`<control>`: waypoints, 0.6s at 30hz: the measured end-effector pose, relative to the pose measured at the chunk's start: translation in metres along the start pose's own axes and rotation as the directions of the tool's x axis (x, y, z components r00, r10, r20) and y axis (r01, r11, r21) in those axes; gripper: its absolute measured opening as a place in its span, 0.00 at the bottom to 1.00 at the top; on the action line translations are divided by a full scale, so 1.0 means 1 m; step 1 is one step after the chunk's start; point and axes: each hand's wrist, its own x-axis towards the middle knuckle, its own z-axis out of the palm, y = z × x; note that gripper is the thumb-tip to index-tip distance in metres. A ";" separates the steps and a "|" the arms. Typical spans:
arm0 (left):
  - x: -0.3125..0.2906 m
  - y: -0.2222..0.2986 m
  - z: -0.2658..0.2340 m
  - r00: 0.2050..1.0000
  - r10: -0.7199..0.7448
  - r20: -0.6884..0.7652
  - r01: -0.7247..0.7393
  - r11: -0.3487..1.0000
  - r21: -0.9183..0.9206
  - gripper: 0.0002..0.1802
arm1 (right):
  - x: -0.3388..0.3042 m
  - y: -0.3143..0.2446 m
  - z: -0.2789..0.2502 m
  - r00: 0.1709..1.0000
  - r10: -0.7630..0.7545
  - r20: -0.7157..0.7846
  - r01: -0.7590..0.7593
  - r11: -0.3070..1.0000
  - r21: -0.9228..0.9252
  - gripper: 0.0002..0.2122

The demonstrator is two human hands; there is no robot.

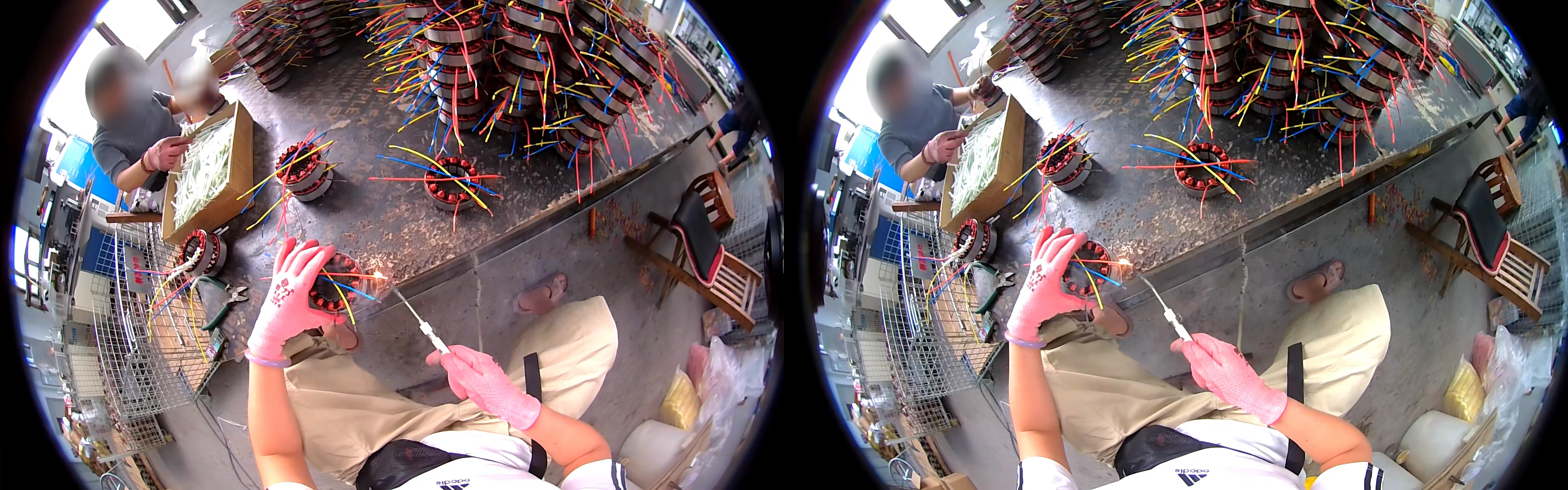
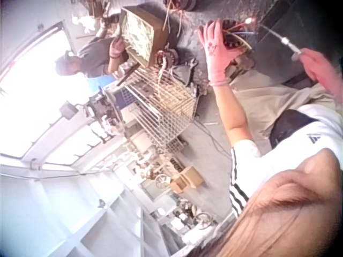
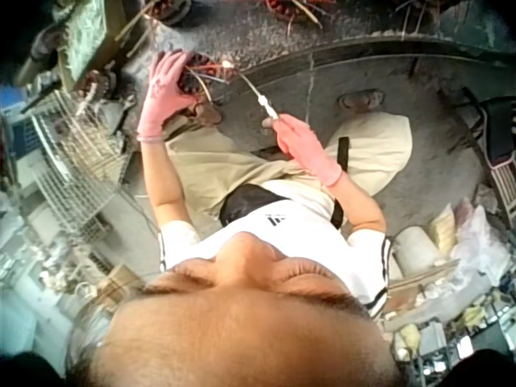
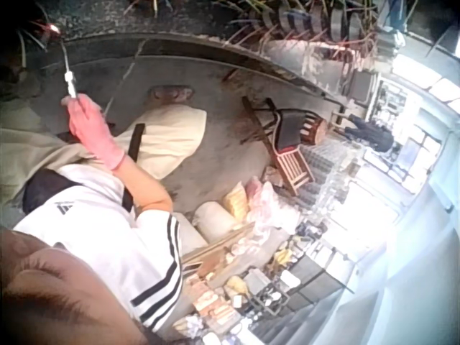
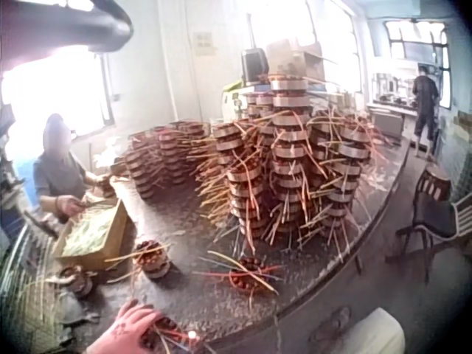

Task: The person holds a circular motor stator and uses a handheld torch to melt the ends of various colored wires. They rotate the component to apply the flame to multiple wire bundles around the perimeter.

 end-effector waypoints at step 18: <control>-0.002 -0.004 0.001 1.000 0.017 0.013 -0.018 0.999 0.051 0.59 | -0.002 -0.002 0.001 1.000 0.019 -0.004 -0.018 0.999 0.043 0.15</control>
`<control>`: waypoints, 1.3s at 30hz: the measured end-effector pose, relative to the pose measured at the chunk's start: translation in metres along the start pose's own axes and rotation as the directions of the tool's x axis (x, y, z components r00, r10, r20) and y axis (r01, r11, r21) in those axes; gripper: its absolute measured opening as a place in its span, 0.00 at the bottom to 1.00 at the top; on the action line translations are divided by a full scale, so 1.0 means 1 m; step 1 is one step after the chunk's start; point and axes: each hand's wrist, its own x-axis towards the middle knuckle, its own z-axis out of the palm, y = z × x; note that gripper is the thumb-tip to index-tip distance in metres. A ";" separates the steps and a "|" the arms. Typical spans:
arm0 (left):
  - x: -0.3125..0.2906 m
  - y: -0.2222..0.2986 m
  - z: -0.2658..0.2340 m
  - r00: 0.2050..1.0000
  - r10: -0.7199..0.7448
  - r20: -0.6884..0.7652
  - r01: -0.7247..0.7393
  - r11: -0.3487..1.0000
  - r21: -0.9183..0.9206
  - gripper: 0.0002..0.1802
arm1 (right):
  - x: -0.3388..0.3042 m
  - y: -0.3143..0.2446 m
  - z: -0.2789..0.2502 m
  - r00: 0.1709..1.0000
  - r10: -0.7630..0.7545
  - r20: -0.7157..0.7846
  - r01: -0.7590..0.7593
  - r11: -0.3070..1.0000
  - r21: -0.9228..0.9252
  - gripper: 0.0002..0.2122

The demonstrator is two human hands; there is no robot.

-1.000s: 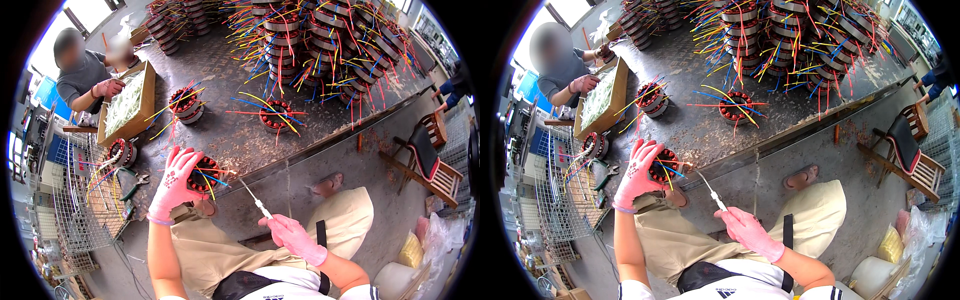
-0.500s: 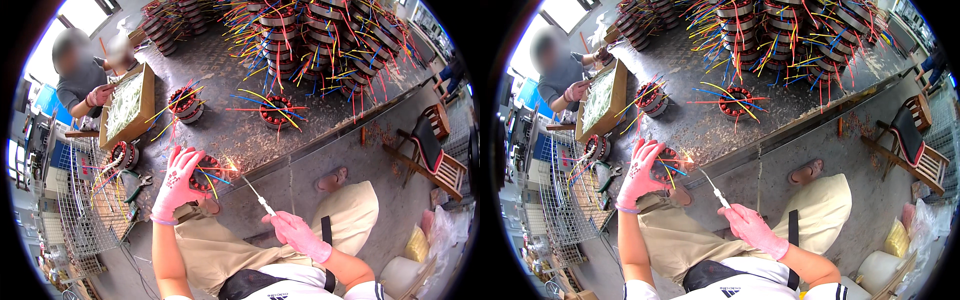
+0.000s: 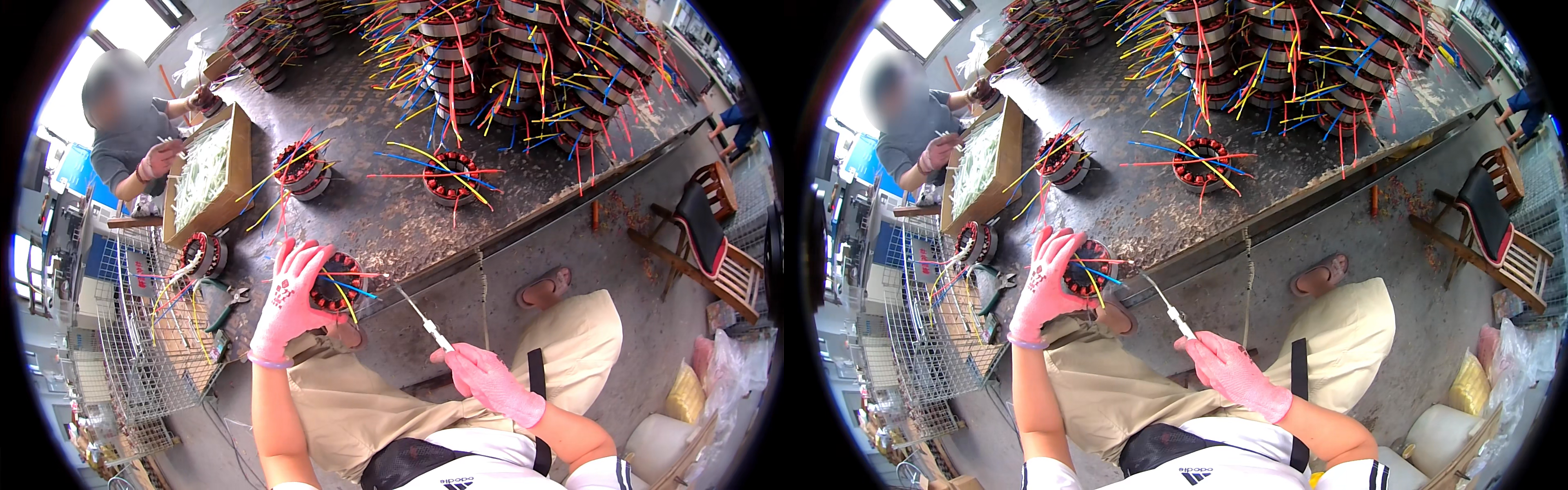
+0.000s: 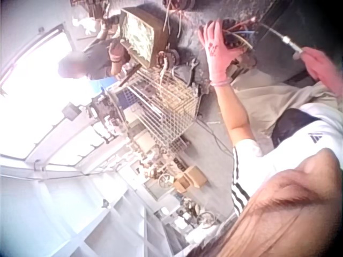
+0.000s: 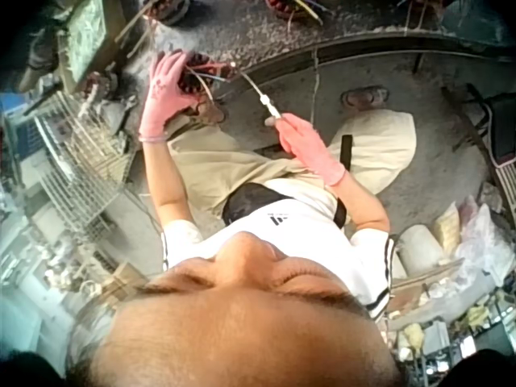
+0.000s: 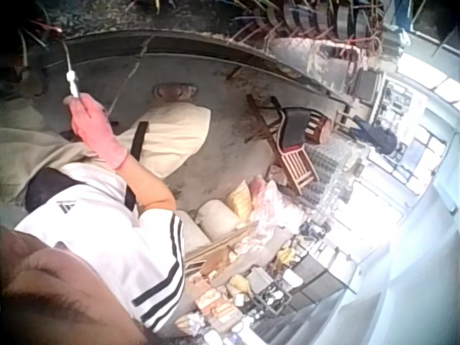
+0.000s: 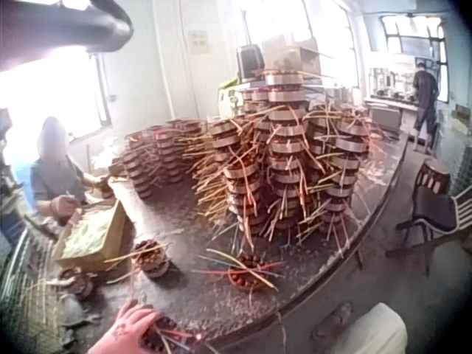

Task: The person holds a circular motor stator and uses a handheld torch to melt the ends of various colored wires. They rotate the component to apply the flame to multiple wire bundles around the perimeter.

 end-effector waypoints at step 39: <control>0.003 0.005 0.000 1.000 -0.025 0.015 0.025 1.000 -0.004 0.58 | -0.001 -0.004 -0.001 1.000 0.014 0.002 -0.014 1.000 -0.015 0.15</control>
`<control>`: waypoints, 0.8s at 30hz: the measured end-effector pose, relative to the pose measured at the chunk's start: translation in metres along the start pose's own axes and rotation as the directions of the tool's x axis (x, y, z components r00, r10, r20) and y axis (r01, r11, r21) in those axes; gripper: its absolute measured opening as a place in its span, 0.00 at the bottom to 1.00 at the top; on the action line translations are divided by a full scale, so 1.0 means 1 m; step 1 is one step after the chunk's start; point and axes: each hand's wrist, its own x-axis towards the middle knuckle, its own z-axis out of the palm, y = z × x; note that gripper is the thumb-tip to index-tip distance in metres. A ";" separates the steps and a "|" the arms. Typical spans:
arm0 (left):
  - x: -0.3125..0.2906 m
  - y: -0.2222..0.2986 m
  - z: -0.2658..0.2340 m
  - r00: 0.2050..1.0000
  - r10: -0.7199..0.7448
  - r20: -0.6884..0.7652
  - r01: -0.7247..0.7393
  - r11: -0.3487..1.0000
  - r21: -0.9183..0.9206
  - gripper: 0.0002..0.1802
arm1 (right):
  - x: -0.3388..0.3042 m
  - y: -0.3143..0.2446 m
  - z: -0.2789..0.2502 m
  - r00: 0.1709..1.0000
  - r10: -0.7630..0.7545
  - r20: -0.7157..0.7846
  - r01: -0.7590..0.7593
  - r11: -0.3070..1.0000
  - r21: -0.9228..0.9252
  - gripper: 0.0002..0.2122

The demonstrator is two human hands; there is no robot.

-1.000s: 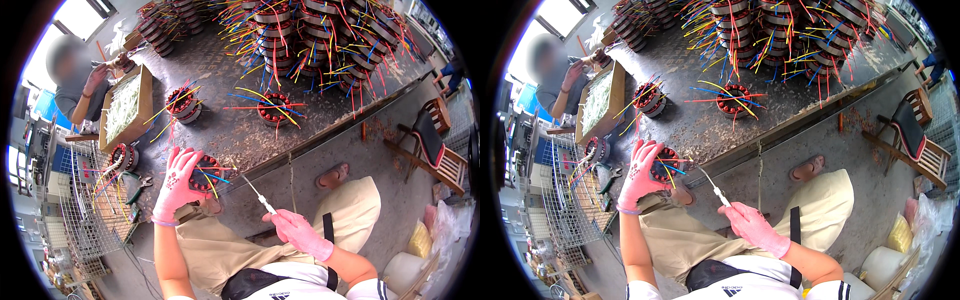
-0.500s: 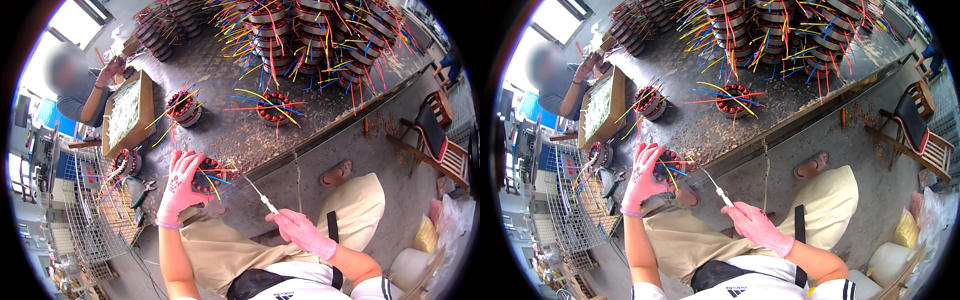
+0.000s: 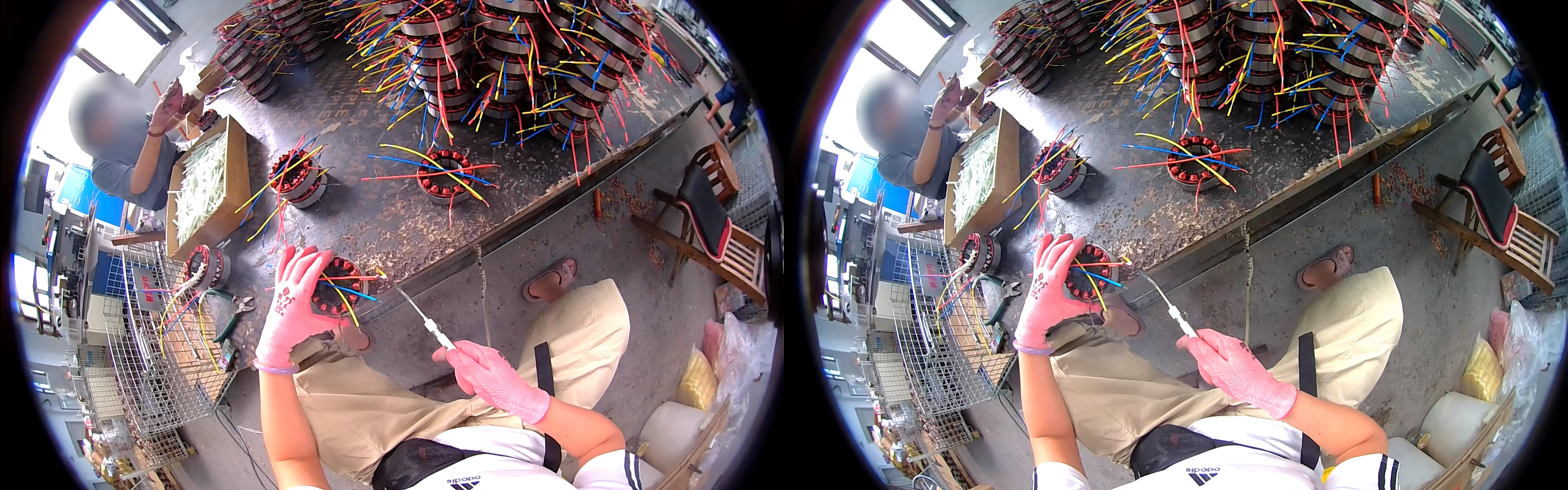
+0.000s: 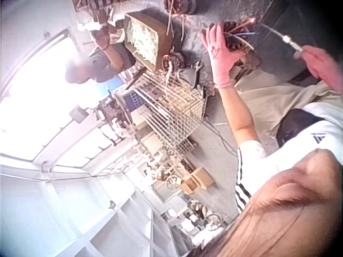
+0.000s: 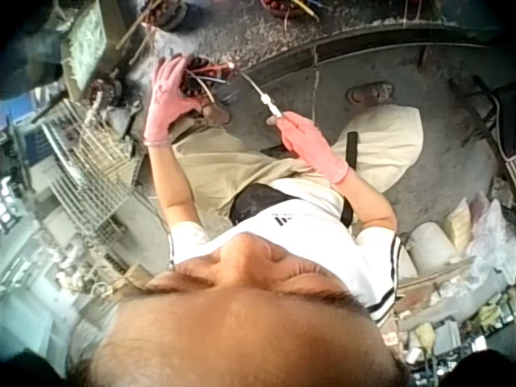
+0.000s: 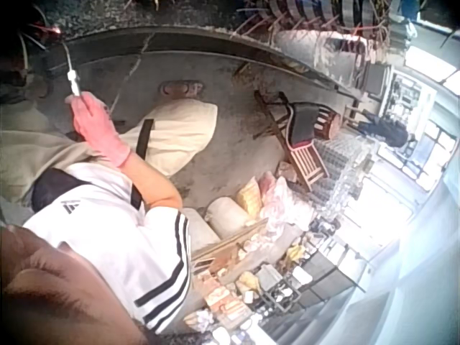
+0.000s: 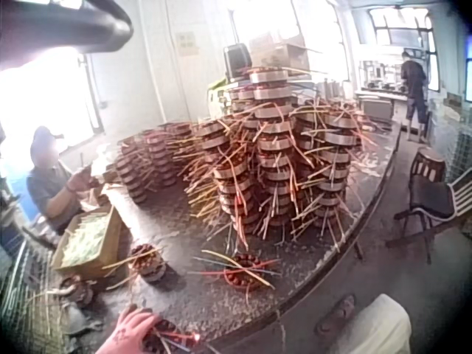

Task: The person holds a circular motor stator and uses a handheld torch to melt the ends of various colored wires. They rotate the component to apply the flame to multiple wire bundles around the perimeter.

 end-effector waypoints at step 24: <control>0.000 0.000 0.000 1.000 0.008 0.008 -0.008 1.000 -0.004 0.58 | -0.001 -0.002 0.000 1.000 -0.020 0.003 0.020 1.000 0.023 0.14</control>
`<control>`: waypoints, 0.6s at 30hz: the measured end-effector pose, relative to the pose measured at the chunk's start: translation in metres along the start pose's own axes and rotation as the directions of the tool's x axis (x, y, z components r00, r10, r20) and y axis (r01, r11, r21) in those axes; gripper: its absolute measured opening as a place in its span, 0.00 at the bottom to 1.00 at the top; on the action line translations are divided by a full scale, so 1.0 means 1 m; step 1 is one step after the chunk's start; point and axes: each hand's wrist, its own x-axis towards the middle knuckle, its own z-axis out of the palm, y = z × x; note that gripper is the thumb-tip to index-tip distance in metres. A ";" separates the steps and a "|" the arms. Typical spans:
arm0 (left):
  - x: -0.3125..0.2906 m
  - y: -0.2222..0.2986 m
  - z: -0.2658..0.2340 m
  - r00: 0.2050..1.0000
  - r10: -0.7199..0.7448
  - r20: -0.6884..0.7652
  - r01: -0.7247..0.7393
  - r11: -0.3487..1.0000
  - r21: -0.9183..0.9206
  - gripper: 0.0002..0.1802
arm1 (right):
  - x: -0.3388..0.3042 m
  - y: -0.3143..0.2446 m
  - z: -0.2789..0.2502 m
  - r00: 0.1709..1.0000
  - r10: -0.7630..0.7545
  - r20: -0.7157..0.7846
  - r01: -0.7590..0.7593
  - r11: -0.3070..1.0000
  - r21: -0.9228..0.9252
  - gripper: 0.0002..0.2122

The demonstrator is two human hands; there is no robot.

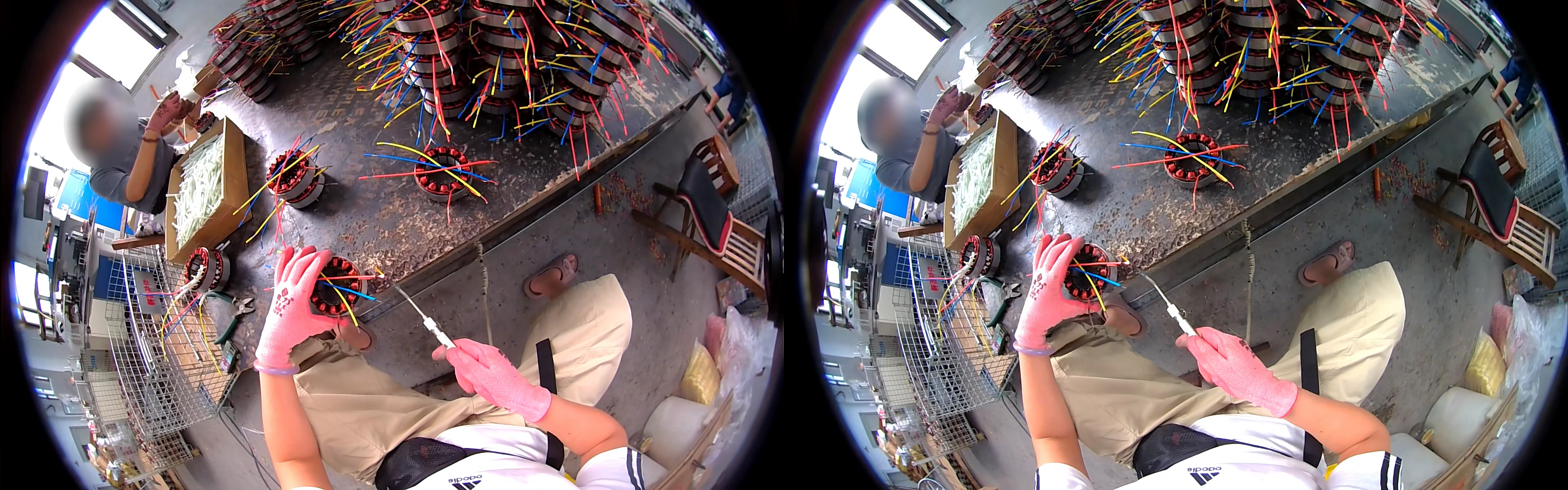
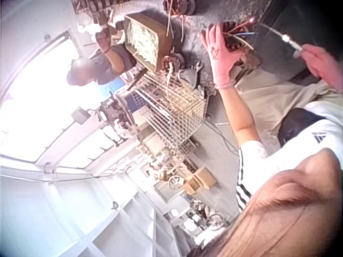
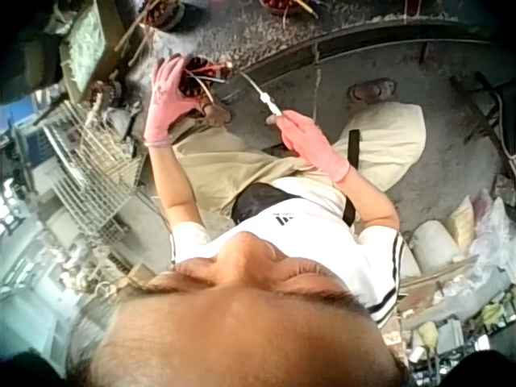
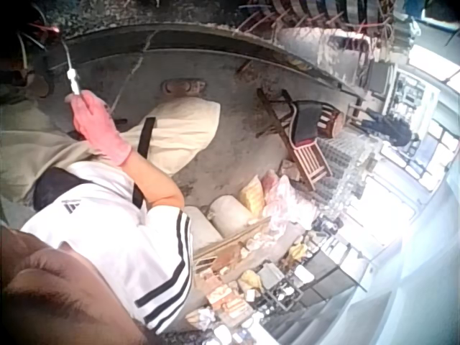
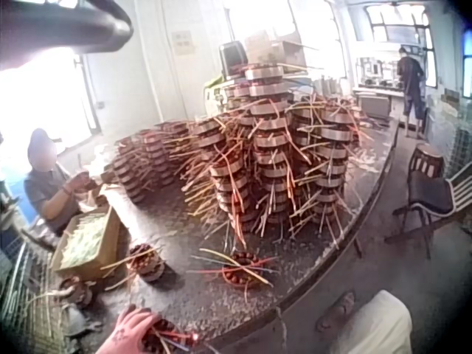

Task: The person holds a circular motor stator and uses a handheld torch to melt the ends of various colored wires. They rotate the component to apply the flame to multiple wire bundles around the perimeter.

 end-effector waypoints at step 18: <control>-0.001 -0.001 0.002 1.000 0.001 -0.006 -0.001 1.000 0.002 0.59 | -0.001 -0.001 0.001 1.000 0.021 -0.018 -0.021 1.000 -0.010 0.14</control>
